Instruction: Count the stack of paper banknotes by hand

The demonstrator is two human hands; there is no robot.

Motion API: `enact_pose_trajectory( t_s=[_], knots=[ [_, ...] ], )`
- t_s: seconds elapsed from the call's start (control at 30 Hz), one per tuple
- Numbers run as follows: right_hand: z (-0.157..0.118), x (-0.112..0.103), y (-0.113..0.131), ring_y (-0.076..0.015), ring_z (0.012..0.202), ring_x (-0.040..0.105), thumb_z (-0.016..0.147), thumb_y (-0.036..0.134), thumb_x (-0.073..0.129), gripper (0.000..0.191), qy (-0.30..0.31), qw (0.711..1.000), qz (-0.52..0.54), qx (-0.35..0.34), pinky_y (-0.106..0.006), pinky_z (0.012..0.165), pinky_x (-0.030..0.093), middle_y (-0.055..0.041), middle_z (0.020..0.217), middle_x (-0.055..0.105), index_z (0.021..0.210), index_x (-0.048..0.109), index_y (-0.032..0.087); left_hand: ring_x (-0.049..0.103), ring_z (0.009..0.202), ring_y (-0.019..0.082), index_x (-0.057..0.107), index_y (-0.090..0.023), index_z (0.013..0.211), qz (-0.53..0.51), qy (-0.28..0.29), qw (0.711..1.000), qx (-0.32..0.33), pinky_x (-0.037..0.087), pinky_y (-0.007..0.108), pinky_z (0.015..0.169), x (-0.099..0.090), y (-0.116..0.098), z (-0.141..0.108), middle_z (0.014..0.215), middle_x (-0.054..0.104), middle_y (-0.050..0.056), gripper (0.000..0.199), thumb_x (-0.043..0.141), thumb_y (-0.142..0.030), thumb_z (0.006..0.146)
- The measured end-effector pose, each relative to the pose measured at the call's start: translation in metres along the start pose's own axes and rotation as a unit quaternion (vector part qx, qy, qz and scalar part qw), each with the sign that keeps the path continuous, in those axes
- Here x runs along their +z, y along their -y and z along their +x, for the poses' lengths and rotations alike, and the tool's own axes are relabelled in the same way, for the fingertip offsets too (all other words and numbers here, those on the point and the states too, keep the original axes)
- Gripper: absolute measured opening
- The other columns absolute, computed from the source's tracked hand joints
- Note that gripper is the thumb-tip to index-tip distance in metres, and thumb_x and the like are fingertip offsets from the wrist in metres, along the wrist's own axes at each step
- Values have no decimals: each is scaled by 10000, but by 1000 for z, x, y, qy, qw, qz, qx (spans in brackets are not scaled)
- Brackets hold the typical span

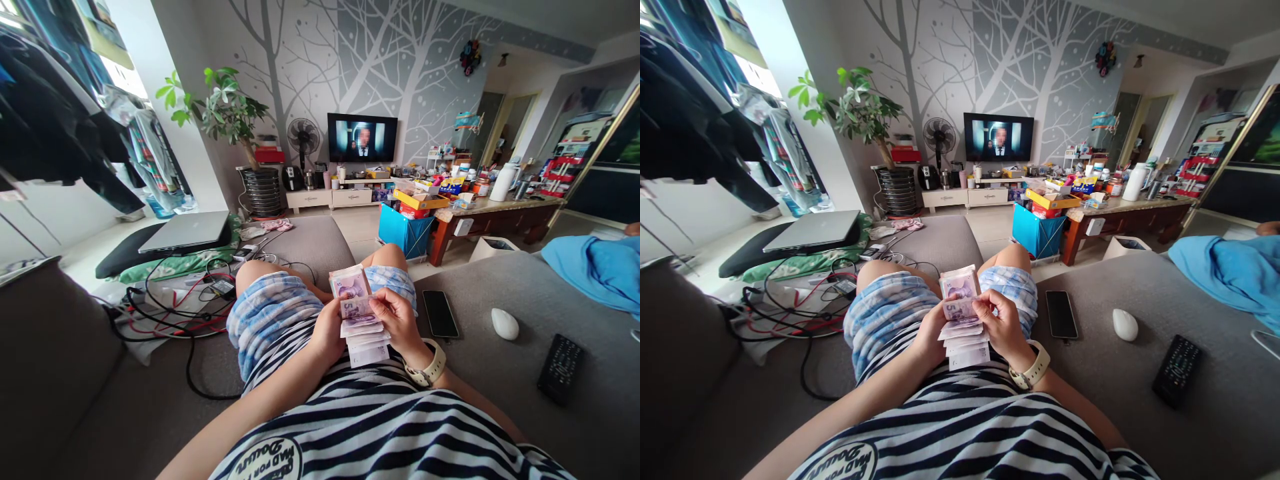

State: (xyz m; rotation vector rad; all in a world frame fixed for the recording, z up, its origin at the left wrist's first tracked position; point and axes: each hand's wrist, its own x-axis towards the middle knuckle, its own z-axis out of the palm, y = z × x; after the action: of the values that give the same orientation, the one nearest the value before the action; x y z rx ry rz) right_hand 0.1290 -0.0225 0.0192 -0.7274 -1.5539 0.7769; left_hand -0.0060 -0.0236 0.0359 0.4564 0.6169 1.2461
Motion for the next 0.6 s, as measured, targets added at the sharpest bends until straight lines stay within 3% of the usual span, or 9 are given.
enact_pose_trajectory(
  t_s=[0.47,0.6],
  knots=[
    [0,-2,7,-152,607,476,925,475,424,390,6,1000,2,-13,-281,593,378,-3,614,517,678,551,202,703,809,296,669,-139,939,19,-31,999,-13,538,403,771,3,-2,-6,810,738,102,252,636,-225,704],
    [6,-1,-5,-146,577,497,922,483,428,427,-36,999,-9,17,-282,592,388,-3,583,546,623,541,200,702,784,274,673,-130,874,27,-24,999,7,533,373,772,0,-1,-3,816,735,95,212,658,-199,674]
  ],
)
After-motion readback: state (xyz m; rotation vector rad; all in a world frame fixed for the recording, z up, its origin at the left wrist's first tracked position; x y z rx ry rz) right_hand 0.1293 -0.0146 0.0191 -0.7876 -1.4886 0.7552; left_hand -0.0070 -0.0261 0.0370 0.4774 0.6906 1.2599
